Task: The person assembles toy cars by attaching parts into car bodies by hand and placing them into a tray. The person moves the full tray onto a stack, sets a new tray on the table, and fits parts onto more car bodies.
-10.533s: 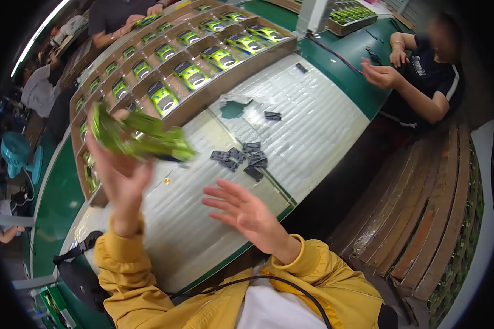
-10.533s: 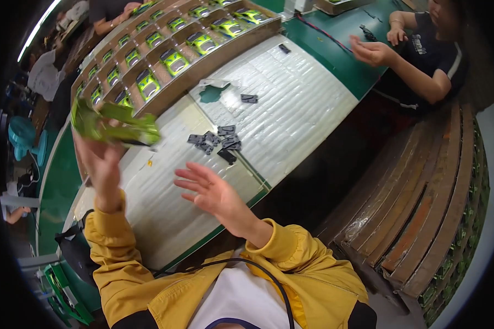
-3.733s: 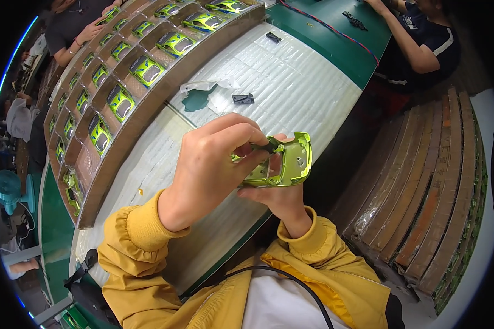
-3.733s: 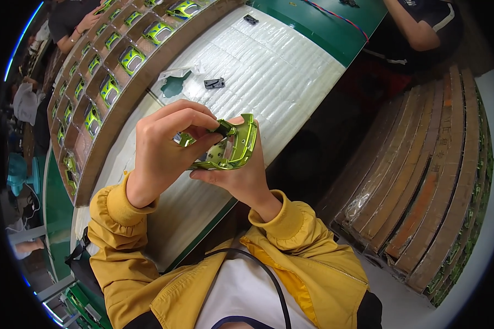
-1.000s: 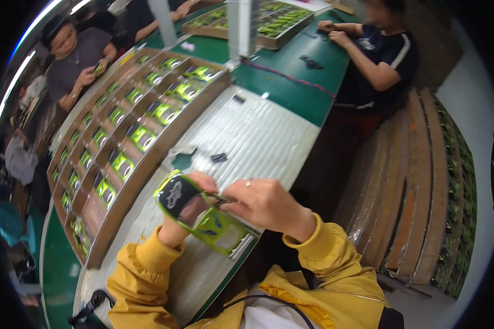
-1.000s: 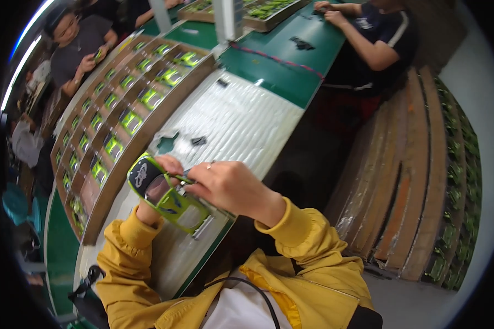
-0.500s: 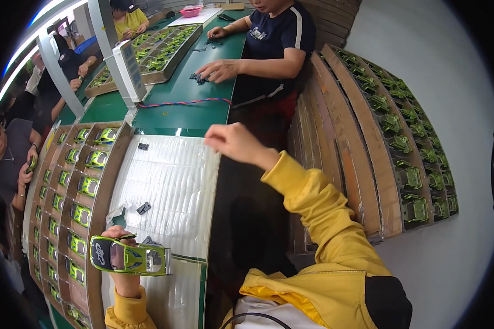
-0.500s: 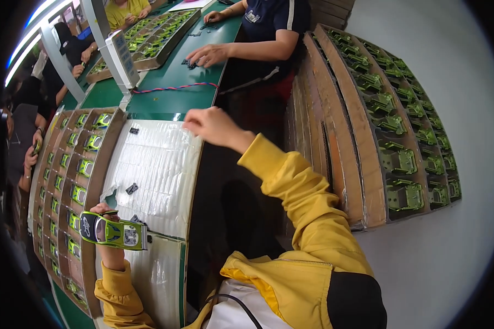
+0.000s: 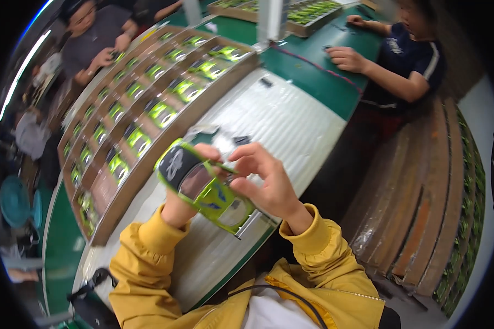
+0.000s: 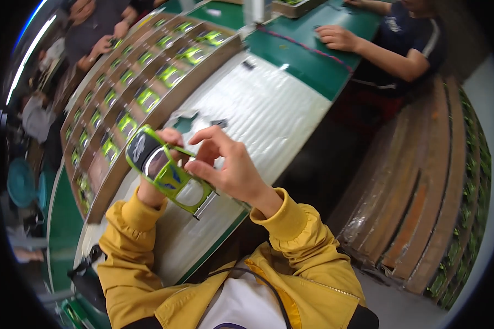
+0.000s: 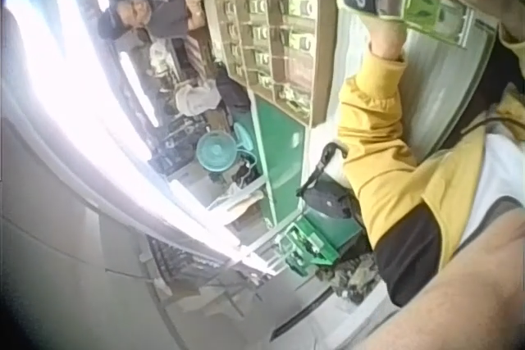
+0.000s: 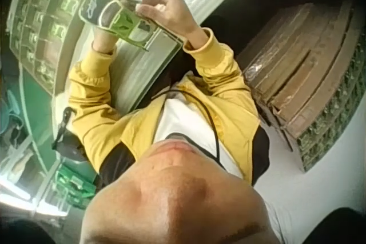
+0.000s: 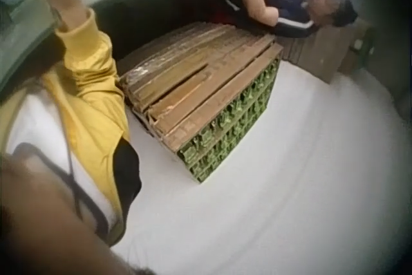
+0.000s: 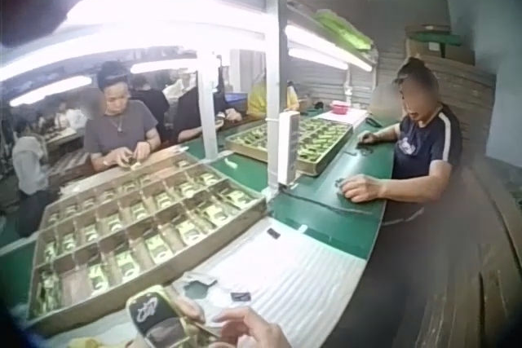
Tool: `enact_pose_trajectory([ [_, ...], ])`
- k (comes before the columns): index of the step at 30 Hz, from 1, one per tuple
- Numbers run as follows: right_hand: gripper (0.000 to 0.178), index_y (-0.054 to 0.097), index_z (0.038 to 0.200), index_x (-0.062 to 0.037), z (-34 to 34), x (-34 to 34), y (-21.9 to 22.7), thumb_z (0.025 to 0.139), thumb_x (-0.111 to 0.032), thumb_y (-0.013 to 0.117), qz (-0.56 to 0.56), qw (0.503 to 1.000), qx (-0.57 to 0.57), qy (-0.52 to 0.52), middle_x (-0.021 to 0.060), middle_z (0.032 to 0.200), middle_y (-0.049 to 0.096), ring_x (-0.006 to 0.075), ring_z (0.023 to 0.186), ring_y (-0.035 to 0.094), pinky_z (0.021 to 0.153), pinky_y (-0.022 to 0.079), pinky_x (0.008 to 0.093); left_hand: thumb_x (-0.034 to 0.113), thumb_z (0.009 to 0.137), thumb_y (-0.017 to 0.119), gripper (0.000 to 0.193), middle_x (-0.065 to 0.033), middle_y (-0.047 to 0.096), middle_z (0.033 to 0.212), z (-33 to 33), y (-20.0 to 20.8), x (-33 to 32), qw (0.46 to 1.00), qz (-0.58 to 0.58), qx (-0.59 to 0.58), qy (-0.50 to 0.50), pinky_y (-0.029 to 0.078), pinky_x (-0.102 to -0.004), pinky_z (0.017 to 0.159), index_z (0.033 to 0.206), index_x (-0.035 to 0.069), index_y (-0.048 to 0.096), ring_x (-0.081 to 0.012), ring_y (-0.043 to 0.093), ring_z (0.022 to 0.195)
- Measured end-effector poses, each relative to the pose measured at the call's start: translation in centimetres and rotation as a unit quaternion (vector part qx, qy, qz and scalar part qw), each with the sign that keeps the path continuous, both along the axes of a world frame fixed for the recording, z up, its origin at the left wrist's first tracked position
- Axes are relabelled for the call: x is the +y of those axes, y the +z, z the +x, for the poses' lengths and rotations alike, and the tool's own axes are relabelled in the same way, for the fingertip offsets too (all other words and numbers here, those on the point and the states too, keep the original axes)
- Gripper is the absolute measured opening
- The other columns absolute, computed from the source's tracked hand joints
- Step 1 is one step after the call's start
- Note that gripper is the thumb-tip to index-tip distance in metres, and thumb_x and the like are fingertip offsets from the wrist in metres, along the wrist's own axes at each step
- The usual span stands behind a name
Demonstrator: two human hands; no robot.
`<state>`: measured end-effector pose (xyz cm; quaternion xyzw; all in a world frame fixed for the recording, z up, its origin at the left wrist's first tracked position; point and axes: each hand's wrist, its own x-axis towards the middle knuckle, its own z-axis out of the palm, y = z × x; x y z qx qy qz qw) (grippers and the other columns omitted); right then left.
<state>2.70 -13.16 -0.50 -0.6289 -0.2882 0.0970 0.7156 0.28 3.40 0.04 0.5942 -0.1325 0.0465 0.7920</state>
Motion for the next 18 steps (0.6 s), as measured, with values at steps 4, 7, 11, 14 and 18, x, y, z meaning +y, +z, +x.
enact_pose_trajectory([
  [4, 0.029, 0.041, 0.096, -0.0032, -2.4, 3.9, -1.4, 0.081, -0.018, 0.061, 0.097, 0.991, 0.020, -0.086, 0.0041, 0.065, 0.054, 0.0073, 0.056, 0.051, 0.052, 0.040, 0.0208, 0.004, 0.074, 0.061, 0.017, -0.0072, 0.049, 0.087, -0.4, -0.5, 1.4, 0.999, -0.031, -0.011, 0.013, 0.044, -0.0230, 0.063, 0.089, 0.001, 0.053, -0.0125, 0.051, 0.077],
  [7, 0.027, 0.036, 0.097, -0.0025, -4.0, 5.3, -1.1, 0.084, -0.018, 0.055, 0.120, 0.989, 0.014, -0.087, 0.0048, 0.068, 0.050, 0.0092, 0.057, 0.049, 0.052, 0.039, 0.0231, -0.001, 0.072, 0.061, 0.018, -0.0078, 0.049, 0.086, -0.6, -0.7, 1.3, 0.995, -0.009, -0.100, 0.026, 0.045, -0.0227, 0.063, 0.089, 0.001, 0.053, -0.0141, 0.050, 0.077],
  [11, 0.021, 0.041, 0.093, -0.0019, -3.5, 4.2, -0.2, 0.084, -0.017, 0.053, 0.018, 0.986, -0.110, -0.125, 0.0073, 0.068, 0.051, 0.0182, 0.056, 0.052, 0.051, 0.040, 0.0283, -0.002, 0.072, 0.062, 0.019, -0.0085, 0.050, 0.085, -1.0, -0.9, 1.9, 0.993, -0.003, -0.116, 0.007, 0.044, -0.0241, 0.064, 0.088, 0.002, 0.054, -0.0167, 0.050, 0.079],
  [14, 0.016, 0.049, 0.085, -0.0048, -2.3, 2.6, 0.1, 0.080, -0.018, 0.057, -0.112, 0.962, -0.200, -0.150, 0.0085, 0.070, 0.052, 0.0241, 0.058, 0.052, 0.052, 0.041, 0.0321, -0.002, 0.072, 0.062, 0.019, -0.0091, 0.051, 0.085, -1.1, -1.4, 1.3, 0.995, -0.024, -0.092, -0.005, 0.044, -0.0261, 0.068, 0.088, 0.002, 0.054, -0.0167, 0.051, 0.081],
  [18, 0.014, 0.053, 0.077, -0.0084, -1.1, 1.6, 0.0, 0.075, -0.020, 0.060, -0.205, 0.871, -0.410, -0.177, 0.0049, 0.070, 0.052, 0.0212, 0.063, 0.052, 0.056, 0.041, 0.0321, -0.001, 0.072, 0.062, 0.017, -0.0092, 0.052, 0.085, -1.3, -1.6, 0.5, 0.995, -0.051, -0.083, -0.030, 0.042, -0.0276, 0.071, 0.085, 0.003, 0.052, -0.0169, 0.051, 0.081],
])
